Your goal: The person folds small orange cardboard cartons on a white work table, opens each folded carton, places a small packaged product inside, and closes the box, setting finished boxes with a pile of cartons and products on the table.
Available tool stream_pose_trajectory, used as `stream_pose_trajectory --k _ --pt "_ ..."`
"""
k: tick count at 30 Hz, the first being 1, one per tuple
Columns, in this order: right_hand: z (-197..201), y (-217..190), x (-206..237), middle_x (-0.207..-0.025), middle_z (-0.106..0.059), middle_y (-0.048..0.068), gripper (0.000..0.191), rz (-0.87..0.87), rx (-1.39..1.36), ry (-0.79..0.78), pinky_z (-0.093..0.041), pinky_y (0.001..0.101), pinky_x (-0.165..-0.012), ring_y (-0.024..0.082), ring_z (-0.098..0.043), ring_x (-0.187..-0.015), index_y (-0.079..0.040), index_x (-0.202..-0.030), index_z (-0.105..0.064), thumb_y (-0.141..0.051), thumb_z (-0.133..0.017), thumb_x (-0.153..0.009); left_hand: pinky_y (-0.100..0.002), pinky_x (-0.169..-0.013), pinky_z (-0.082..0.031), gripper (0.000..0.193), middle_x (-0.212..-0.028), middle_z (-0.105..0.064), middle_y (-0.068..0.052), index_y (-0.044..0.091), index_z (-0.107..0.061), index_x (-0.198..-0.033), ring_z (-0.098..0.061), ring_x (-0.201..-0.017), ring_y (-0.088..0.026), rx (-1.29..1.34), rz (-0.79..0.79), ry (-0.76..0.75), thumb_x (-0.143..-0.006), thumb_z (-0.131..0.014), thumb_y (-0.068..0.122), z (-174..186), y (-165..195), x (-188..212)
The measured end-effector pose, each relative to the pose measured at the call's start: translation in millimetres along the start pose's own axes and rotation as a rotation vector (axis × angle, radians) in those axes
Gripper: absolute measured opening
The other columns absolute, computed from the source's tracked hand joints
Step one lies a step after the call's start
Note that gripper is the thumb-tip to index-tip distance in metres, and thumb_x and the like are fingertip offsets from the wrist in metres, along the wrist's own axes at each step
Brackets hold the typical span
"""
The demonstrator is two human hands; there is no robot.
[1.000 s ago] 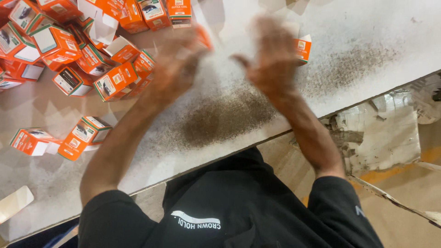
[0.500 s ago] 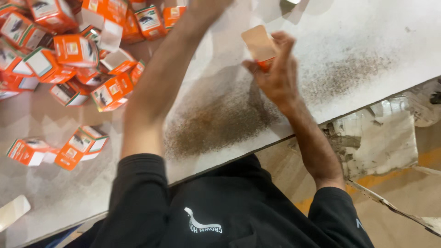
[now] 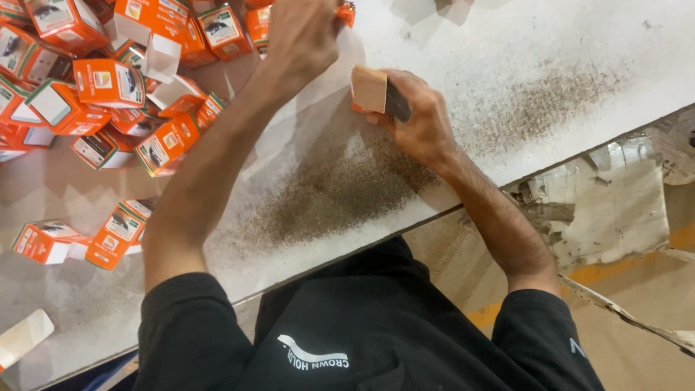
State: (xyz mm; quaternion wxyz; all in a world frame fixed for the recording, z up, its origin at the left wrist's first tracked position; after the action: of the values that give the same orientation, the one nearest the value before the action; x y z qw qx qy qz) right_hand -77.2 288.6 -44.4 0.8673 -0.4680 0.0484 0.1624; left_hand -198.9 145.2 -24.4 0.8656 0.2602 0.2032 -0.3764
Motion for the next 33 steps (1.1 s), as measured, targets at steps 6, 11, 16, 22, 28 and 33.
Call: stream_pose_trajectory --k 6,11,16,22,28,33 --pt "2.0 -17.6 -0.5 -0.120 -0.075 0.014 0.048 0.130 -0.010 0.031 -0.063 0.0403 -0.094 0.026 -0.074 -0.111 -0.004 -0.130 -0.068 -0.004 -0.087 -0.085 -0.042 -0.090 -0.061 0.040 -0.124 -0.068 -0.022 0.004 -0.059 -0.130 -0.075 -0.106 -0.033 0.479 0.127 0.087 -0.093 -0.066 -0.008 105.9 81.4 45.7" --pt "-15.4 -16.2 -6.5 -0.116 -0.075 0.012 0.042 0.151 -0.002 -0.011 -0.065 0.0365 -0.091 0.023 -0.074 -0.109 -0.002 -0.131 -0.066 -0.002 -0.082 -0.092 -0.046 -0.109 -0.060 0.039 -0.144 -0.058 -0.027 0.002 -0.054 -0.134 -0.064 -0.133 -0.044 0.071 -0.531 0.267 -0.104 -0.079 -0.006 107.7 152.8 77.4" --pt "-12.4 -17.6 -4.5 -0.112 -0.073 0.017 0.047 0.176 0.052 -0.002 -0.063 0.0364 -0.086 0.027 -0.073 -0.102 0.002 -0.126 -0.063 -0.003 -0.084 -0.084 -0.059 -0.125 -0.035 0.039 -0.136 -0.065 -0.014 0.004 -0.067 -0.137 -0.044 -0.148 -0.038 -0.005 -0.279 0.075 -0.103 -0.074 0.022 60.2 114.0 81.3" --pt "-17.8 -13.1 -5.5 -0.119 -0.073 0.016 0.050 0.099 0.016 -0.039 -0.065 0.0368 -0.088 0.027 -0.073 -0.108 0.001 -0.136 -0.063 -0.001 -0.080 -0.089 -0.062 -0.124 -0.014 0.023 -0.134 -0.051 -0.019 0.011 -0.069 -0.111 -0.028 -0.146 -0.049 0.048 0.033 0.099 -0.091 -0.077 0.017 66.7 107.1 63.2" --pt "-13.8 -26.6 -4.8 -0.126 -0.072 0.018 0.062 0.179 0.027 -0.003 -0.061 0.0432 -0.102 0.032 -0.070 -0.118 -0.004 -0.138 -0.060 -0.008 -0.090 -0.084 -0.044 -0.093 -0.052 0.049 -0.125 -0.047 -0.018 0.007 -0.055 -0.128 -0.057 -0.104 -0.033 0.476 0.684 -0.020 -0.086 -0.079 0.008 27.7 50.6 75.9" --pt "-8.2 -34.7 -1.6 -0.123 -0.070 0.021 0.074 0.186 0.165 0.065 -0.057 0.0433 -0.099 0.035 -0.067 -0.115 0.000 -0.140 -0.055 -0.011 -0.096 -0.079 -0.033 -0.081 -0.059 0.030 -0.109 -0.065 -0.011 -0.001 -0.059 -0.117 -0.071 -0.093 -0.017 0.692 0.505 0.031 -0.089 -0.071 0.002 14.6 38.7 71.1"
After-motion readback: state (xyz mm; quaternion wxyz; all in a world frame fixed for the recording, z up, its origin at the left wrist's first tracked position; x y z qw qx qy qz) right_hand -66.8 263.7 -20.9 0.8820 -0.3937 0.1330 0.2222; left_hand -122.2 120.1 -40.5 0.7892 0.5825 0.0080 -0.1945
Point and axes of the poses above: each hand's wrist, its own x-axis away from the middle knuckle, its own z-axis out of the back of the hand, y = z × x, the point moved 10 cm from there along -x, towards the middle knuckle
